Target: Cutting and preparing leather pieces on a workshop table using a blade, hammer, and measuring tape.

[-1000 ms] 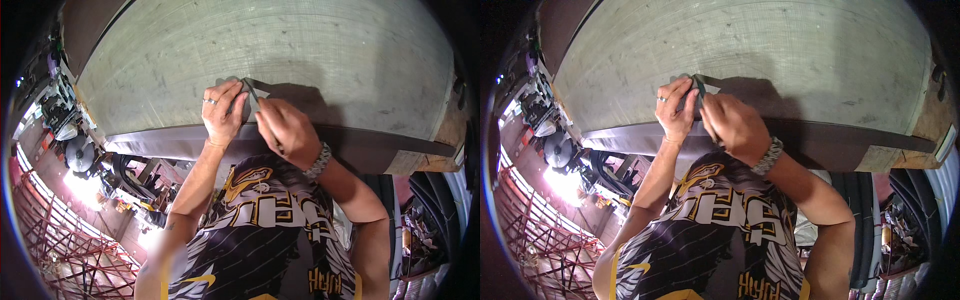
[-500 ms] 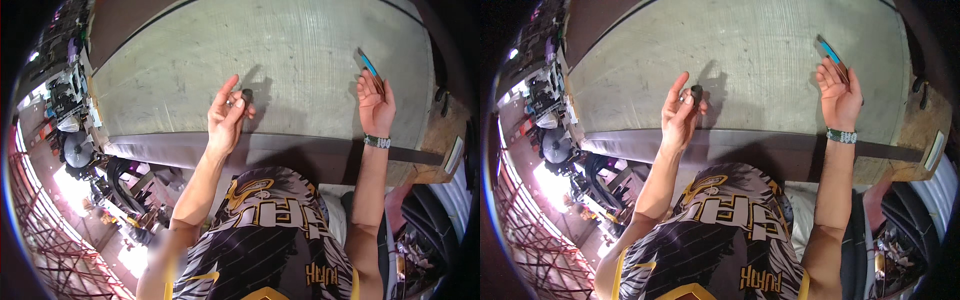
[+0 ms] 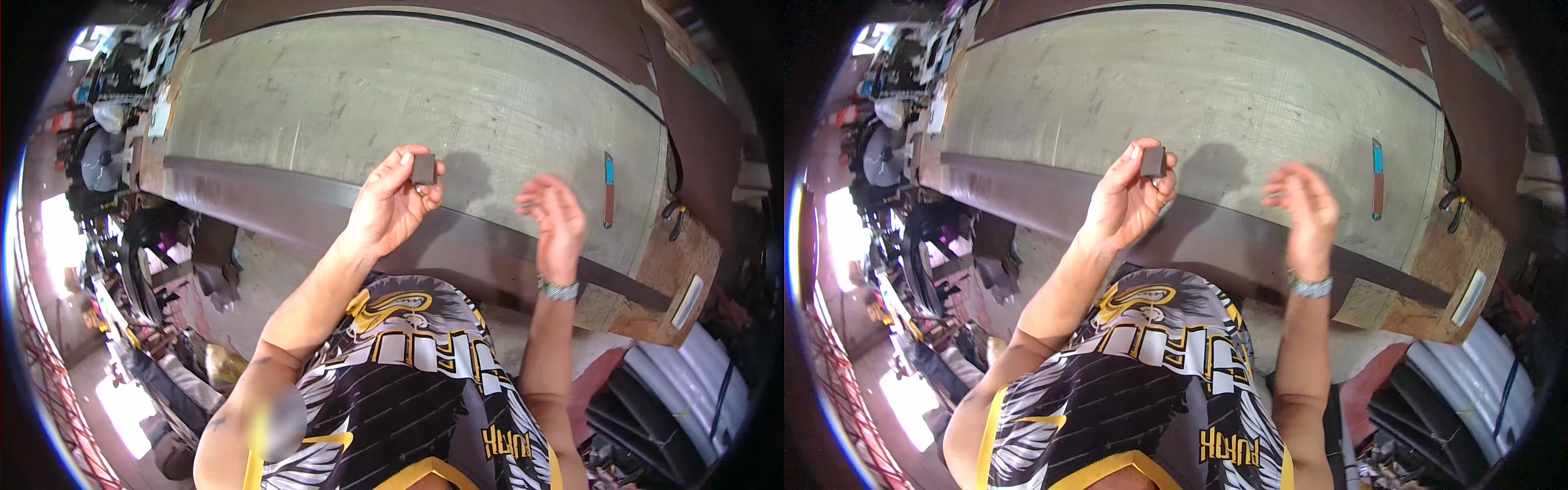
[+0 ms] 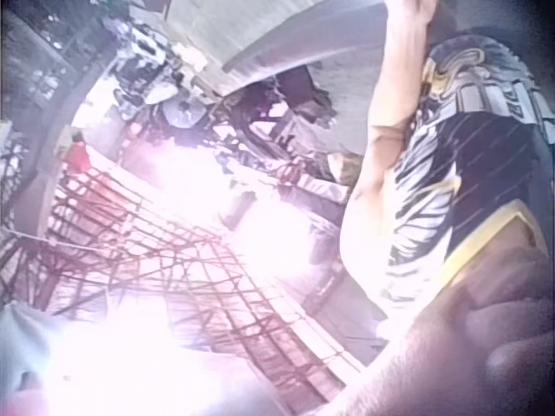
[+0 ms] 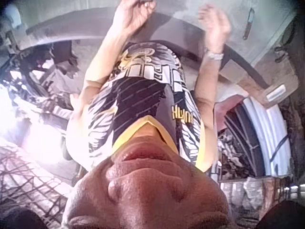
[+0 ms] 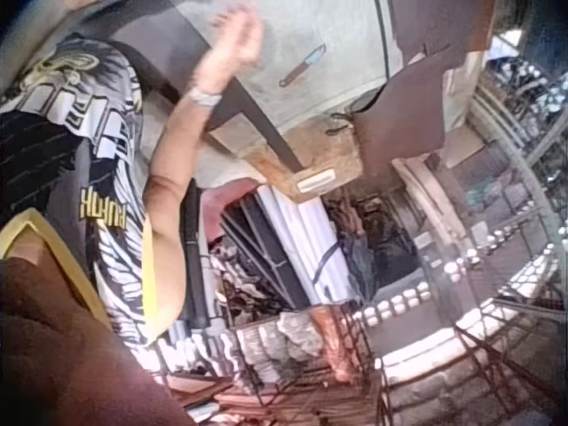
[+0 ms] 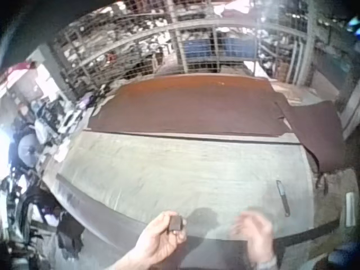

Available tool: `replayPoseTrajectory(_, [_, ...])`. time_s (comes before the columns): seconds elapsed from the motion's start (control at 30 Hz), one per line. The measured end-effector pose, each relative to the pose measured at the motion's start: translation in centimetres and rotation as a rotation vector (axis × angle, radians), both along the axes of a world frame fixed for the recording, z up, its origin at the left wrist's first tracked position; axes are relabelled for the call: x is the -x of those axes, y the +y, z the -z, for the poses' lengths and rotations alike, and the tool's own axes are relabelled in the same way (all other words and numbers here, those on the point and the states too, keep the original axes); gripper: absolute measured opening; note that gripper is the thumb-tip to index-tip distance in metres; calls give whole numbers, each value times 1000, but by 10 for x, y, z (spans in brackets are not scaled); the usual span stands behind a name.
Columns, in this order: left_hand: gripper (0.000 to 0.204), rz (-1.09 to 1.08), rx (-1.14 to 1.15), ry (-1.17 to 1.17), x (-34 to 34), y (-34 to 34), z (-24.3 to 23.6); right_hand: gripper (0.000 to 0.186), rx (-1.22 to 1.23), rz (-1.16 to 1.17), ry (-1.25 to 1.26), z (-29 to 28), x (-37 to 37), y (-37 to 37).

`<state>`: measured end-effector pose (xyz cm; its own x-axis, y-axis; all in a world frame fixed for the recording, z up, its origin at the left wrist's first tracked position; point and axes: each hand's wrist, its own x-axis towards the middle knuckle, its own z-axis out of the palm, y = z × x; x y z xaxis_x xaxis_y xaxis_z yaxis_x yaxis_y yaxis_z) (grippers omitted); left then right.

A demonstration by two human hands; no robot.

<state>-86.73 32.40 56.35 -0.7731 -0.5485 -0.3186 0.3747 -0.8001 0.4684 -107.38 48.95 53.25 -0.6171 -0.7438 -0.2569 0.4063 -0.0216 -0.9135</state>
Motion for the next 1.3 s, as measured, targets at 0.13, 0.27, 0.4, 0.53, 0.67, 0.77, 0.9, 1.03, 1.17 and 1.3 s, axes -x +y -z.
replayPoseTrajectory(0.13, [21,-73,-100,-9,-8,0,-9,35,0,-209,361,-48,-82,-17])
replayPoseTrajectory(0.27, [21,-87,-109,-46,-22,-8,-12,49,117,-235,714,-64,-124,-35])
replayPoseTrajectory(0.4, [21,20,-122,-23,-42,-19,-15,54,124,-243,906,-71,-149,-53])
replayPoseTrajectory(0.53, [19,43,128,-4,-70,-44,-15,52,65,-190,981,-79,-185,-77])
replayPoseTrajectory(0.67, [19,59,402,-58,-114,-82,-24,52,-83,-163,839,-91,-239,-104])
replayPoseTrajectory(0.77, [22,106,535,-139,-143,-103,-39,52,-145,-188,814,-104,-273,-123])
replayPoseTrajectory(0.9, [20,108,789,-99,-176,-128,-47,61,-69,-348,490,-109,-304,-141])
replayPoseTrajectory(1.03, [23,172,897,66,-193,-154,-68,88,683,-583,-457,-98,-317,-148])
replayPoseTrajectory(1.17, [89,109,832,342,-190,-143,-91,100,1023,-603,-882,-110,-354,-168])
replayPoseTrajectory(1.3, [90,190,483,498,-194,-131,-111,88,922,-705,-868,-109,-363,-167])
